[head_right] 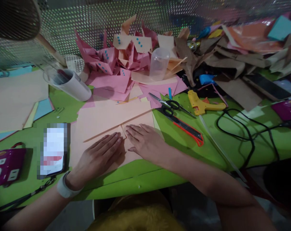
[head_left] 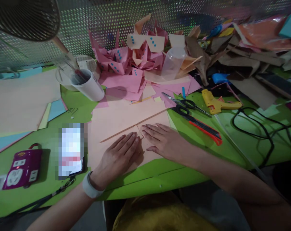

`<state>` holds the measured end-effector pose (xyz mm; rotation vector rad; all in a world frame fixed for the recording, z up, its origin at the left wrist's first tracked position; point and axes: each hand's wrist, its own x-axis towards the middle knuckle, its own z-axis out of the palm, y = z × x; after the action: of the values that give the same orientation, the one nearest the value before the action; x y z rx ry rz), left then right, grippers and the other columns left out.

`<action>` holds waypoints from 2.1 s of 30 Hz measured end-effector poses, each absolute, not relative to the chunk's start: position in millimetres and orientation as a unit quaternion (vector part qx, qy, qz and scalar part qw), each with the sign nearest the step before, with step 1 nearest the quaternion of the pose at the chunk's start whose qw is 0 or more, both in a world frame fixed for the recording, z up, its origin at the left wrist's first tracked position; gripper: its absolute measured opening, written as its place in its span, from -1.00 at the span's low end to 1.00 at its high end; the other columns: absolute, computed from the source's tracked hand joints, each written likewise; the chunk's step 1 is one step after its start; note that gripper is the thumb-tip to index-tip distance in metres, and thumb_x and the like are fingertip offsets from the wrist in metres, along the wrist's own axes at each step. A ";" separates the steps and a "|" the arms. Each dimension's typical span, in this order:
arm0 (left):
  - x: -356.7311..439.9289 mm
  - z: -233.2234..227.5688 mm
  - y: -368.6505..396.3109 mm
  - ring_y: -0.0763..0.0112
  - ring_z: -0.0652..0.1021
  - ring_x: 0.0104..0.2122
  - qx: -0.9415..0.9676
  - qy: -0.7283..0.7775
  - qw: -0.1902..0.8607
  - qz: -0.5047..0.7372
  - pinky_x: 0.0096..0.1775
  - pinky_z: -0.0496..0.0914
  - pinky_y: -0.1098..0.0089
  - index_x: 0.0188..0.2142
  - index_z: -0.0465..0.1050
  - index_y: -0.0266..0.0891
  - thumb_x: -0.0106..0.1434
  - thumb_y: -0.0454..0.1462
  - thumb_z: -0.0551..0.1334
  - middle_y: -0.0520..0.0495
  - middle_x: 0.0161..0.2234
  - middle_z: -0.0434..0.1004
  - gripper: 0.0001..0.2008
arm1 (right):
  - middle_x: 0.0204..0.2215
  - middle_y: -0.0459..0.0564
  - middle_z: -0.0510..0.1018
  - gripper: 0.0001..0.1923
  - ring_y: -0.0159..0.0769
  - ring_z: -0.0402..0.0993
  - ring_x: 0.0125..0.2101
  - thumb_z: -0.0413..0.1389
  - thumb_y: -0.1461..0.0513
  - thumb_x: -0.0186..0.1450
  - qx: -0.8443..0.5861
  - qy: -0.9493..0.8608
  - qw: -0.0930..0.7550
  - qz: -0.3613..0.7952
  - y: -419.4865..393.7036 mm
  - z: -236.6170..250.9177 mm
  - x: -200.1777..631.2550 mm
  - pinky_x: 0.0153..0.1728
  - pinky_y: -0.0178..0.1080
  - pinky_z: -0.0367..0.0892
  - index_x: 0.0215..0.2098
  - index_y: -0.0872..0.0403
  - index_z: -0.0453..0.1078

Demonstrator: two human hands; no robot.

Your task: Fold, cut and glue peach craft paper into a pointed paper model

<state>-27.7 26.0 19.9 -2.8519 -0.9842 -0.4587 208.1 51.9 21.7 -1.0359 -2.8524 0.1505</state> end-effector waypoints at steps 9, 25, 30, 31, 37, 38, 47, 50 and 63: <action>-28.3 19.9 26.8 0.13 0.48 0.12 -0.938 -0.312 0.046 -0.145 0.08 0.47 0.10 0.15 0.32 -0.44 0.36 -0.34 0.16 -0.32 0.14 0.45 -0.61 | 0.28 0.20 0.24 -0.45 -0.08 0.21 0.26 -0.05 0.08 0.45 -0.339 -0.939 0.036 0.037 51.6 21.1 207.6 0.24 0.00 0.20 0.27 0.27 0.23; -35.2 20.1 31.3 0.11 0.42 0.18 -0.946 -0.294 0.010 -0.136 0.14 0.41 0.12 0.19 0.28 -0.46 0.35 -0.39 0.13 -0.32 0.18 0.40 -0.58 | 0.27 0.21 0.26 -0.47 -0.08 0.22 0.26 -0.02 0.11 0.44 -0.340 -0.937 0.053 0.057 52.3 24.1 207.2 0.24 0.02 0.19 0.28 0.24 0.22; -37.9 20.7 32.0 0.11 0.36 0.22 -0.950 -0.290 0.016 -0.116 0.18 0.37 0.11 0.22 0.23 -0.45 0.33 -0.49 0.05 -0.32 0.22 0.35 -0.53 | 0.26 0.22 0.26 -0.48 -0.07 0.23 0.25 -0.06 0.10 0.46 -0.338 -0.938 0.055 0.047 51.8 23.8 207.3 0.24 0.03 0.20 0.27 0.25 0.24; -37.8 20.8 31.7 0.12 0.35 0.23 -0.949 -0.293 0.017 -0.116 0.18 0.36 0.11 0.23 0.23 -0.44 0.32 -0.49 0.05 -0.32 0.22 0.34 -0.52 | 0.26 0.22 0.26 -0.48 -0.07 0.23 0.25 -0.06 0.10 0.46 -0.338 -0.939 0.054 0.046 51.7 24.1 207.3 0.24 0.03 0.20 0.26 0.25 0.24; -35.6 20.0 29.8 0.09 0.33 0.24 -0.939 -0.317 0.027 -0.128 0.18 0.35 0.03 0.23 0.24 -0.35 0.31 -0.47 0.07 -0.31 0.22 0.34 -0.51 | 0.27 0.22 0.25 -0.48 -0.07 0.23 0.25 -0.05 0.10 0.45 -0.337 -0.939 0.045 0.046 52.1 24.5 207.1 0.24 0.02 0.20 0.25 0.27 0.25; -35.4 20.1 29.9 0.07 0.33 0.24 -0.938 -0.320 0.029 -0.127 0.18 0.35 0.02 0.23 0.25 -0.34 0.31 -0.48 0.07 -0.30 0.22 0.34 -0.51 | 0.27 0.22 0.26 -0.48 -0.07 0.23 0.25 -0.05 0.10 0.46 -0.337 -0.939 0.045 0.045 52.0 24.1 207.0 0.24 0.02 0.20 0.25 0.27 0.25; -37.1 19.7 31.0 0.14 0.41 0.19 -0.944 -0.300 0.007 -0.135 0.14 0.41 0.11 0.26 0.19 -0.41 0.32 -0.49 0.06 -0.30 0.19 0.39 -0.50 | 0.27 0.21 0.26 -0.48 -0.07 0.23 0.25 -0.04 0.11 0.45 -0.336 -0.939 0.060 0.046 51.5 22.1 207.5 0.24 0.02 0.20 0.27 0.27 0.23; -37.4 18.2 31.4 0.15 0.40 0.19 -0.942 -0.303 -0.006 -0.141 0.16 0.39 0.10 0.29 0.15 -0.38 0.33 -0.49 0.05 -0.28 0.20 0.38 -0.47 | 0.27 0.21 0.26 -0.47 -0.07 0.22 0.25 -0.01 0.12 0.44 -0.340 -0.937 0.065 0.050 51.3 21.7 207.7 0.24 0.01 0.19 0.28 0.24 0.22; -35.8 21.8 32.8 0.15 0.40 0.19 -0.942 -0.308 -0.008 -0.131 0.17 0.37 0.08 0.27 0.19 -0.33 0.32 -0.47 0.07 -0.25 0.20 0.38 -0.48 | 0.25 0.23 0.28 -0.49 -0.07 0.26 0.24 -0.05 0.11 0.45 -0.337 -0.938 0.061 0.041 51.9 26.0 206.7 0.22 0.02 0.23 0.24 0.27 0.27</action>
<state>-35.8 32.8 21.8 -2.9759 -0.9713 -0.4131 206.7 51.9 26.0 -1.0208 -2.8384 0.1236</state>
